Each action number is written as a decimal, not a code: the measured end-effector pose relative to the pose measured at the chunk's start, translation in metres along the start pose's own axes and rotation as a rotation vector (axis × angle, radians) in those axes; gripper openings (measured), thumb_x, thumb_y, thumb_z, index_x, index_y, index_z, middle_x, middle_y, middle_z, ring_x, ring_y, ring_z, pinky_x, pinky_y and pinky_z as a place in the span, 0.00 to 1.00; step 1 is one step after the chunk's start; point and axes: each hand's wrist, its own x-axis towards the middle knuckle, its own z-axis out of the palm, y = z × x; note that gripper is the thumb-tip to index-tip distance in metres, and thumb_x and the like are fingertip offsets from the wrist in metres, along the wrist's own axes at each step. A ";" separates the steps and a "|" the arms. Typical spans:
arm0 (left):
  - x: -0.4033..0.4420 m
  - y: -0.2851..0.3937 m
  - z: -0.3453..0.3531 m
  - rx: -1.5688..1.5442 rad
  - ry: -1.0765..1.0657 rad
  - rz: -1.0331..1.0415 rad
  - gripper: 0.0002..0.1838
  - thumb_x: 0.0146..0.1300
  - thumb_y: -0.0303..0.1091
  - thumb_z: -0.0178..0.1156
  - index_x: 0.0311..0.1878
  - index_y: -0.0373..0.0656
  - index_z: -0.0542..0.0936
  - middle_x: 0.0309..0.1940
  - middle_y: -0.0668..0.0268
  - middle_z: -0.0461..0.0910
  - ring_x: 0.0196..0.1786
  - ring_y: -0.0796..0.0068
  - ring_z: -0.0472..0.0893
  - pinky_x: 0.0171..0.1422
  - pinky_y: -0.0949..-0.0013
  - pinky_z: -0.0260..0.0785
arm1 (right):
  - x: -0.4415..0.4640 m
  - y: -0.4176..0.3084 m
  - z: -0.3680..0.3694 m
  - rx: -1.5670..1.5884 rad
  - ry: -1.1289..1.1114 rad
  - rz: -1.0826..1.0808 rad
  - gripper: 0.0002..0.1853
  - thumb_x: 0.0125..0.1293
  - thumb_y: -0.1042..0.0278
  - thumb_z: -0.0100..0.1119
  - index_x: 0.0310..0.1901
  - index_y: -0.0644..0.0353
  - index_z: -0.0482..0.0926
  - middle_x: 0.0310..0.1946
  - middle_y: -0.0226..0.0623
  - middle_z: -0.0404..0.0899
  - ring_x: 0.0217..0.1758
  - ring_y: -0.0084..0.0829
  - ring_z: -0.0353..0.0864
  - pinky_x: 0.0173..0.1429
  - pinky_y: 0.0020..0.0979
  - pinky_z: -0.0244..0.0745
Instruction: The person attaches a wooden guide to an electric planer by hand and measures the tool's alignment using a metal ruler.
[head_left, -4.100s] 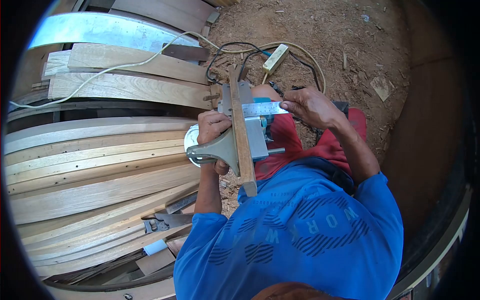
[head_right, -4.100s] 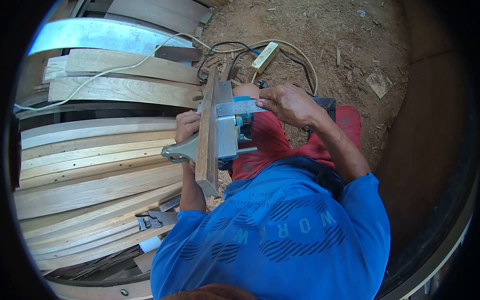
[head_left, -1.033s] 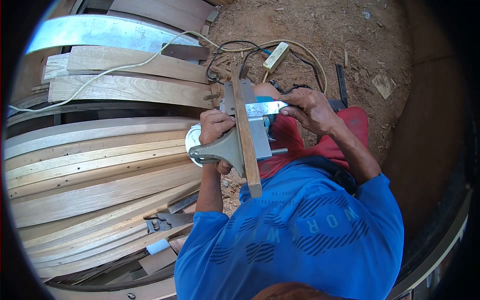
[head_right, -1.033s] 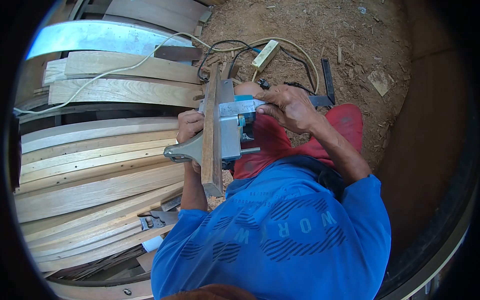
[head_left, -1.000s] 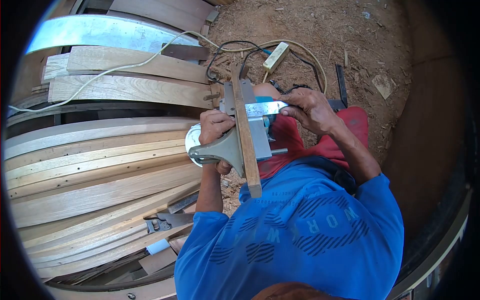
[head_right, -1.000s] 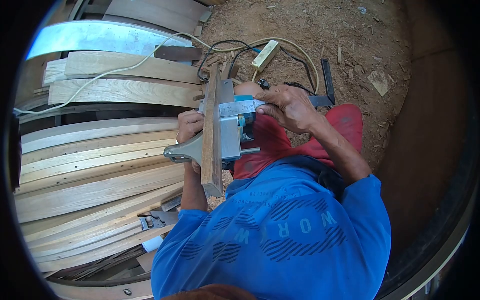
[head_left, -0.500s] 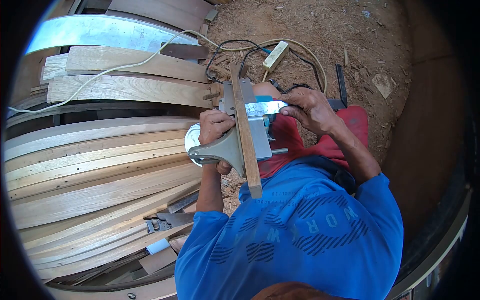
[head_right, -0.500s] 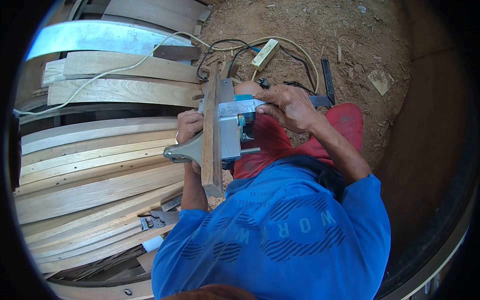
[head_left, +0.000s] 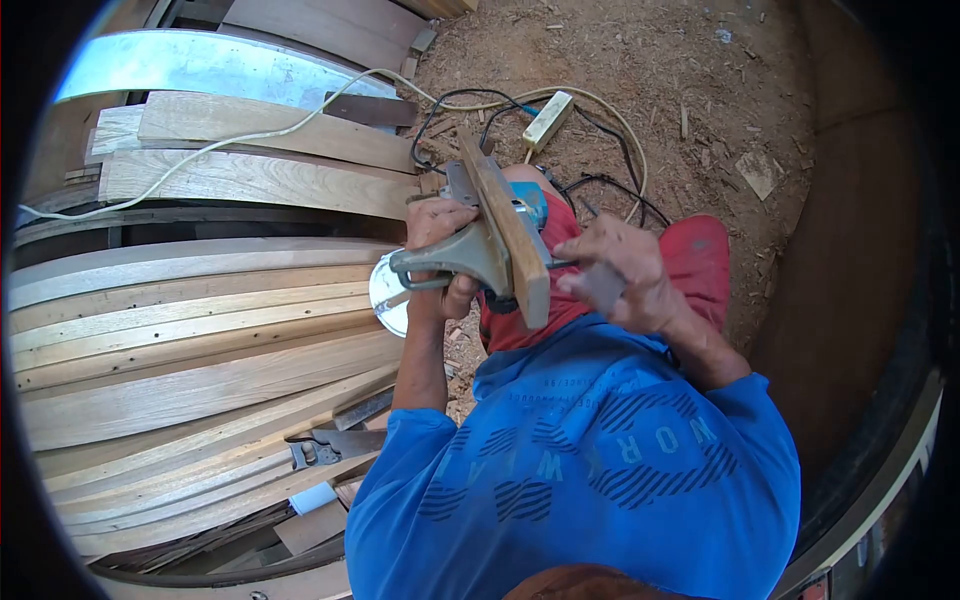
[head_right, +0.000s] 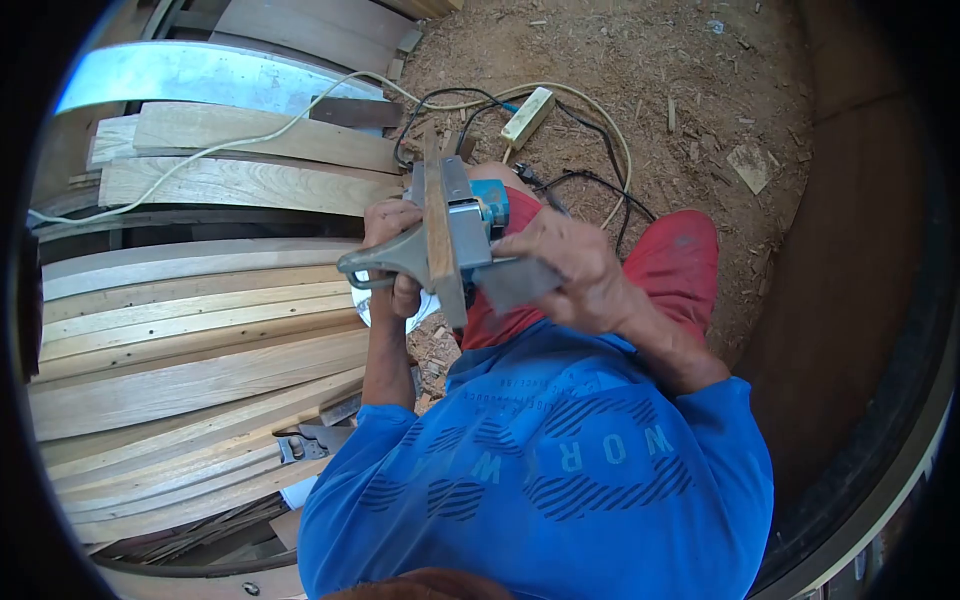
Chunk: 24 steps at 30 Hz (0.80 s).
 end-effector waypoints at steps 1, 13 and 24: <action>0.004 0.001 0.000 -0.008 -0.016 0.004 0.41 0.69 0.72 0.52 0.52 0.35 0.84 0.46 0.50 0.83 0.51 0.51 0.78 0.61 0.48 0.68 | -0.004 -0.009 0.004 0.007 -0.004 0.023 0.23 0.58 0.74 0.77 0.57 0.61 0.87 0.34 0.41 0.82 0.36 0.41 0.85 0.40 0.38 0.79; 0.024 -0.015 0.022 -0.022 -0.001 0.122 0.33 0.73 0.63 0.57 0.55 0.37 0.82 0.47 0.52 0.81 0.51 0.50 0.76 0.59 0.49 0.65 | -0.002 -0.002 0.026 -0.391 -0.003 -0.050 0.27 0.51 0.72 0.79 0.57 0.52 0.89 0.45 0.43 0.86 0.39 0.42 0.88 0.37 0.41 0.81; 0.026 -0.018 0.029 -0.055 -0.009 0.061 0.32 0.73 0.63 0.58 0.54 0.37 0.83 0.48 0.52 0.81 0.51 0.51 0.76 0.58 0.50 0.67 | 0.008 0.001 0.031 -0.514 0.100 -0.138 0.28 0.43 0.78 0.74 0.53 0.57 0.87 0.43 0.39 0.83 0.41 0.42 0.86 0.38 0.42 0.82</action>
